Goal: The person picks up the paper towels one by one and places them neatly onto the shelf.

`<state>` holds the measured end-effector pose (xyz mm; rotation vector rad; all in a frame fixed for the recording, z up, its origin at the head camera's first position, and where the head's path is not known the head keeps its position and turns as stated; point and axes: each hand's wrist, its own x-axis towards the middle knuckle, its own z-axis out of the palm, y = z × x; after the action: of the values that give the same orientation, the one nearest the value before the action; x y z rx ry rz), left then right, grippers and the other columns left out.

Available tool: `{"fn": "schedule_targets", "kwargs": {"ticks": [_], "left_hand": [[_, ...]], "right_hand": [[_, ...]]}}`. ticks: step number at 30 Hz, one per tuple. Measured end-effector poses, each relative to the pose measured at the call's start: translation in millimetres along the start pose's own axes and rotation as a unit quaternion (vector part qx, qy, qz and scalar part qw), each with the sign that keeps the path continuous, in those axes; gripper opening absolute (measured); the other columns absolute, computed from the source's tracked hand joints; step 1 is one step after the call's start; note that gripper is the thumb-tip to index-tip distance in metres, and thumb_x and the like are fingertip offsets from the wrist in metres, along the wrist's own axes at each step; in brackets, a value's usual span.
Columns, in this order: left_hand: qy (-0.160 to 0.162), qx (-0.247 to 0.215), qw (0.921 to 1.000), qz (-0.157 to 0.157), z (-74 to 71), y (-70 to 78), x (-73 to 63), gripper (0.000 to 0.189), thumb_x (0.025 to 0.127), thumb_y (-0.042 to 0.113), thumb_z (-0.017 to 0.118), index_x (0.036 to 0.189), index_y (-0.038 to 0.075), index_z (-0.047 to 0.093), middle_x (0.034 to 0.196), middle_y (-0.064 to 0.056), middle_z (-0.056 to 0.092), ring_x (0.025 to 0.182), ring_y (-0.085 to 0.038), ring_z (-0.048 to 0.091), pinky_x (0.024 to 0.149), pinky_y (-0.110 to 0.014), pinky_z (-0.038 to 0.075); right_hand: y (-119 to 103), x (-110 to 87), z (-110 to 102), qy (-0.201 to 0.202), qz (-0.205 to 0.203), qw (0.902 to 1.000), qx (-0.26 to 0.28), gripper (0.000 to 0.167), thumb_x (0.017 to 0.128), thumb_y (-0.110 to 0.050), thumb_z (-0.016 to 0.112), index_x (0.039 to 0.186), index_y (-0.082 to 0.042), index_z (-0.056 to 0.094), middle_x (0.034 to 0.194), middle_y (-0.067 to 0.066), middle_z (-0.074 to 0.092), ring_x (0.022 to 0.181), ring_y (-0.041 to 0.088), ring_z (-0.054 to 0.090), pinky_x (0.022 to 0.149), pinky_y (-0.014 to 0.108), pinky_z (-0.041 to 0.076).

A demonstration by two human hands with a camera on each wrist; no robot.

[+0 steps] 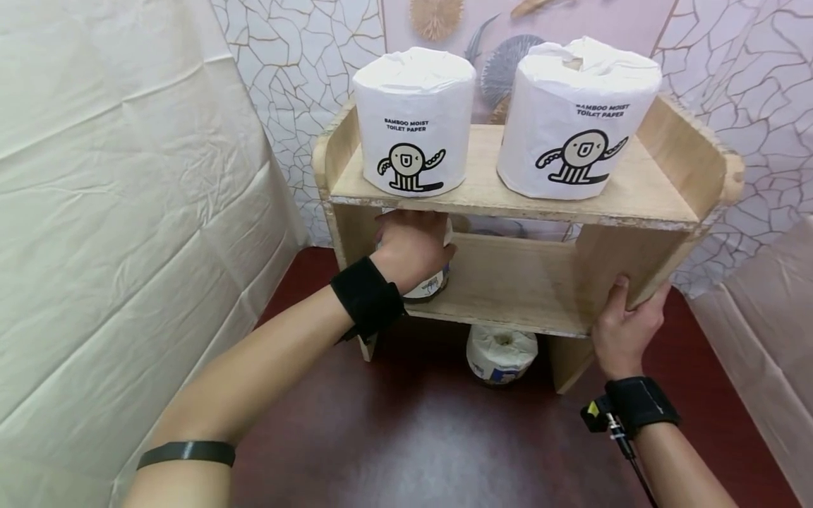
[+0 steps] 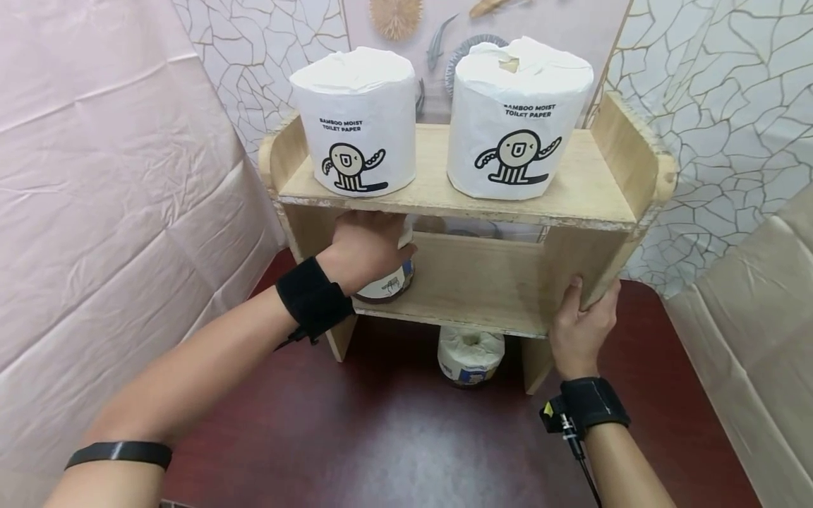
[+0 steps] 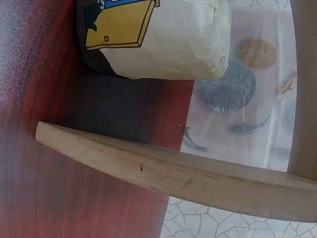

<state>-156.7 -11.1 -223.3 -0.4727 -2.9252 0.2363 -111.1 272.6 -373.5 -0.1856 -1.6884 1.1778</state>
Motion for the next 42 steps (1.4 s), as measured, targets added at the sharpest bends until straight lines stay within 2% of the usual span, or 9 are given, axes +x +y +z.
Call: {"fn": "schedule_targets", "kwargs": {"ticks": [4, 7, 10, 16, 20, 28, 32, 37, 42], "left_hand": [[0.032, -0.027, 0.999, 0.015, -1.0, -7.2, -2.0, 0.073, 0.102, 0.054, 0.062, 0.163, 0.02, 0.04, 0.151, -0.015, 0.053, 0.11, -0.038, 0.065, 0.068, -0.049, 0.059], [0.027, -0.042, 0.9984, 0.026, -3.4, -11.6, -3.0, 0.076, 0.102, 0.053, 0.063, 0.166, 0.023, 0.035, 0.162, -0.014, 0.04, 0.136, -0.04, 0.05, 0.085, -0.056, 0.058], [0.018, -0.047, 0.998, 0.039, -5.7, -15.6, -3.6, 0.075, 0.102, 0.053, 0.063, 0.166, 0.025, 0.036, 0.165, -0.013, 0.035, 0.145, -0.038, 0.042, 0.093, -0.056, 0.057], [0.021, -0.054, 0.9952, 0.079, -7.4, -24.7, -6.1, 0.067, 0.101, 0.052, 0.066, 0.158, 0.024, 0.047, 0.155, -0.011, 0.047, 0.126, -0.031, 0.059, 0.074, -0.044, 0.061], [0.039, -0.059, 0.991, 0.114, -5.5, -29.7, -7.9, 0.062, 0.101, 0.051, 0.068, 0.154, 0.022, 0.052, 0.148, -0.011, 0.052, 0.116, -0.028, 0.063, 0.068, -0.04, 0.06], [0.041, -0.08, 0.9849, 0.148, -6.7, -36.0, -8.1, 0.064, 0.1, 0.046, 0.07, 0.156, 0.023, 0.05, 0.155, -0.012, 0.048, 0.129, -0.028, 0.056, 0.082, -0.043, 0.059], [0.044, -0.082, 0.9833, 0.157, -8.0, -38.3, -8.1, 0.064, 0.099, 0.044, 0.07, 0.155, 0.021, 0.051, 0.152, -0.012, 0.049, 0.125, -0.027, 0.057, 0.081, -0.041, 0.058], [0.042, -0.094, 0.9794, 0.174, -7.7, -41.0, -7.6, 0.056, 0.1, 0.04, 0.069, 0.151, 0.022, 0.055, 0.144, -0.012, 0.053, 0.103, -0.023, 0.062, 0.07, -0.038, 0.055], [0.028, -0.122, 0.9753, 0.182, -6.5, -41.8, -6.9, 0.052, 0.098, 0.04, 0.071, 0.148, 0.03, 0.059, 0.149, -0.007, 0.049, 0.109, -0.022, 0.058, 0.073, -0.036, 0.055]], "right_hand": [[0.7, -0.8, -0.6, 0.0, 0.0, 1.0, 0.0, 0.047, 0.106, -0.013, 0.056, 0.153, -0.012, 0.05, 0.129, 0.021, 0.066, 0.116, 0.008, 0.061, 0.096, 0.021, 0.043], [0.5, -0.8, -0.7, -0.002, 0.0, 1.0, 0.0, 0.047, 0.106, -0.013, 0.056, 0.153, -0.012, 0.05, 0.13, 0.021, 0.066, 0.117, 0.008, 0.06, 0.097, 0.022, 0.043], [-0.4, 0.0, -0.7, -0.003, -0.001, 1.0, 0.0, 0.047, 0.106, -0.014, 0.056, 0.153, -0.011, 0.05, 0.131, 0.022, 0.065, 0.117, 0.009, 0.06, 0.097, 0.022, 0.043], [-1.8, 1.2, 0.7, 0.005, 0.003, 1.0, 0.004, 0.047, 0.105, -0.013, 0.057, 0.152, -0.01, 0.051, 0.129, 0.021, 0.066, 0.116, 0.007, 0.06, 0.097, 0.021, 0.043], [0.3, 1.1, 0.3, 0.003, 0.002, 1.0, 0.0, 0.047, 0.105, -0.013, 0.056, 0.152, -0.011, 0.051, 0.129, 0.02, 0.066, 0.115, 0.007, 0.06, 0.096, 0.021, 0.043], [5.5, 1.7, -1.6, 0.004, 0.006, 0.9999, -0.01, 0.045, 0.105, -0.017, 0.059, 0.149, -0.011, 0.054, 0.126, 0.019, 0.068, 0.114, 0.009, 0.061, 0.095, 0.019, 0.043], [6.3, 2.4, -1.7, 0.003, 0.002, 1.0, -0.009, 0.044, 0.105, -0.018, 0.059, 0.148, -0.011, 0.054, 0.126, 0.018, 0.068, 0.114, 0.011, 0.062, 0.095, 0.019, 0.043], [4.8, 2.4, -1.9, 0.001, -0.001, 1.0, -0.004, 0.043, 0.105, -0.019, 0.06, 0.148, -0.011, 0.055, 0.126, 0.019, 0.068, 0.115, 0.015, 0.063, 0.095, 0.019, 0.044], [3.5, 1.3, -2.9, 0.002, 0.003, 1.0, 0.002, 0.042, 0.105, -0.018, 0.061, 0.146, -0.01, 0.057, 0.125, 0.02, 0.068, 0.114, 0.014, 0.063, 0.095, 0.02, 0.043]]}}
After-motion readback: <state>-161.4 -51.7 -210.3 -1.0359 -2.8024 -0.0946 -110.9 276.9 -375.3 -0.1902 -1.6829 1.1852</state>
